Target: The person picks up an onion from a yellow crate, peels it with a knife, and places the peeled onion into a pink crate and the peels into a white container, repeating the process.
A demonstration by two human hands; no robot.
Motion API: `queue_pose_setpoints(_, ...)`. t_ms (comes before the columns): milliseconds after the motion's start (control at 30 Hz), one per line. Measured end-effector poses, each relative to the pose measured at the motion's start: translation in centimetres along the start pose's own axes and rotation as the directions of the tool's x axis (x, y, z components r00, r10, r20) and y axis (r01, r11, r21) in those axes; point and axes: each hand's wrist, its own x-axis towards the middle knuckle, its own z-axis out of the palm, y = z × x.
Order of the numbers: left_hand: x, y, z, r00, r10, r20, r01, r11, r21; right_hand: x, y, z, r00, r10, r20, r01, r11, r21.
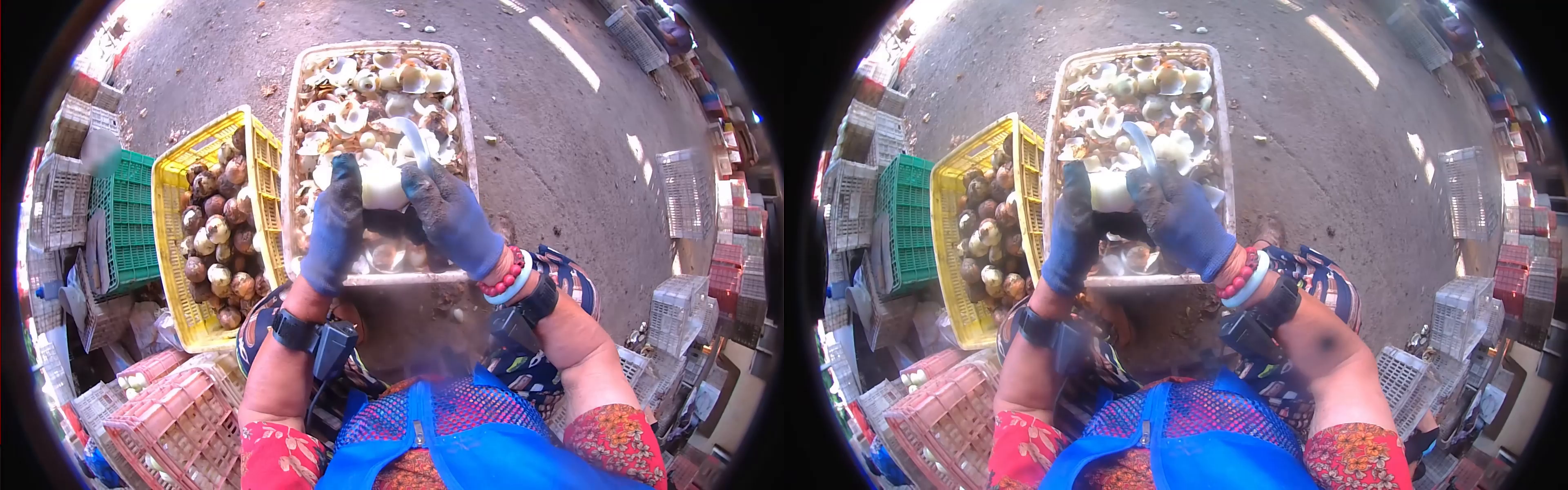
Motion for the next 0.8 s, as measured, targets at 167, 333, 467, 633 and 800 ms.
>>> queue_pose_setpoints(167, 0.2, 1.2, -0.4, 0.997, -0.040, 0.069, 0.035, 0.997, 0.072, 0.1, -0.7, -0.8, 0.970, 0.230, 0.075, -0.241, 0.944, 0.225)
queue_pose_setpoints(333, 0.1, 1.4, 0.7, 0.999, 0.011, 0.030, -0.011, 1.000, 0.002, 0.8, 1.4, -0.8, 0.999, -0.001, -0.046, 0.000, 1.000, -0.011)
queue_pose_setpoints(467, 0.5, 0.1, -0.1, 0.986, 0.166, 0.020, -0.167, 0.986, 0.025, 0.4, -0.4, -1.1, 0.998, 0.062, 0.023, -0.064, 0.993, 0.095)
queue_pose_setpoints(633, 1.8, -3.0, -1.7, 0.838, 0.541, 0.074, -0.434, 0.579, 0.690, 0.3, -0.9, -0.5, 0.991, 0.106, 0.085, -0.114, 0.989, 0.098)
queue_pose_setpoints(800, 0.6, -0.5, -0.2, 0.967, 0.236, -0.097, -0.215, 0.958, 0.188, 0.8, -1.1, -1.3, 0.930, 0.259, 0.260, -0.363, 0.748, 0.555)
